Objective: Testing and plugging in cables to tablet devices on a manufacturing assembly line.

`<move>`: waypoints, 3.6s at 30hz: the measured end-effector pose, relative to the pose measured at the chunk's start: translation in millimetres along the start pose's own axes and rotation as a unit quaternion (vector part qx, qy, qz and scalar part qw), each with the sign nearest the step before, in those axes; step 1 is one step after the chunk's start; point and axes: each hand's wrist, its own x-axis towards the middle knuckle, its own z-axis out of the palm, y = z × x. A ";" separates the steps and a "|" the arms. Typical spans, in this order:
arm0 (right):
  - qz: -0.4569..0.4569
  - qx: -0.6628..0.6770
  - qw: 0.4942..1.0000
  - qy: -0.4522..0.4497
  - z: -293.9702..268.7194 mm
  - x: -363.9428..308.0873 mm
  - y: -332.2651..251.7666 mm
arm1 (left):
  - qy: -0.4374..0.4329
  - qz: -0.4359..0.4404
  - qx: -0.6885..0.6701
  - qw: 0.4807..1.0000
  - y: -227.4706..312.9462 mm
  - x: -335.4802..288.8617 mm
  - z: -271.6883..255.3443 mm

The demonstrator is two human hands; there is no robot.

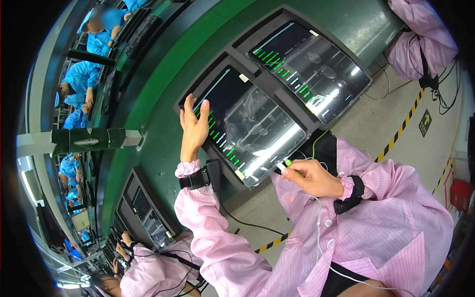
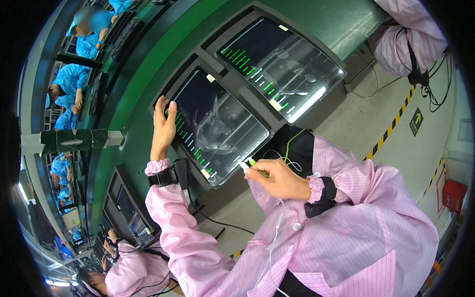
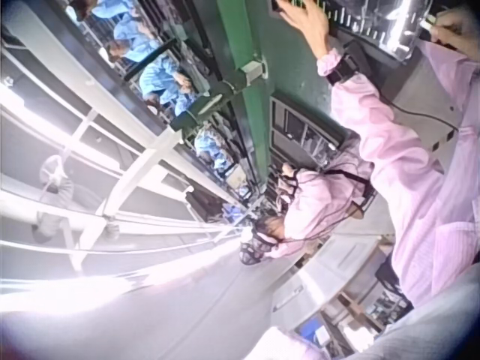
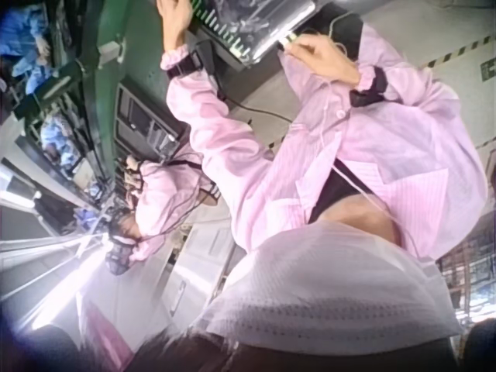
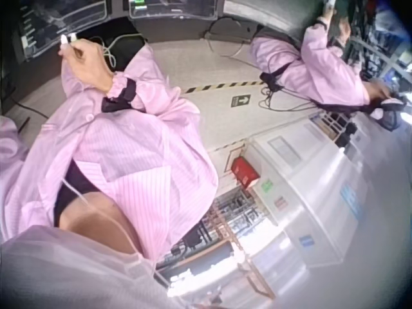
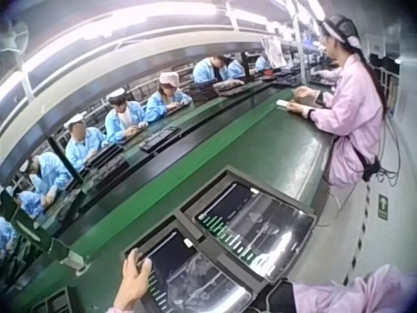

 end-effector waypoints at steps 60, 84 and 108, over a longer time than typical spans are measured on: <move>0.001 -0.094 0.978 0.189 -164.8 -20.5 -20.0 | -0.046 0.177 -0.007 0.983 138.5 65.2 69.2; -0.023 -0.082 0.968 0.238 -161.4 -13.0 -15.9 | -0.100 0.129 0.032 0.986 136.8 88.5 96.0; -0.091 -0.168 0.978 0.089 -189.4 -20.5 -63.1 | -0.182 0.164 0.092 0.965 132.7 78.0 85.9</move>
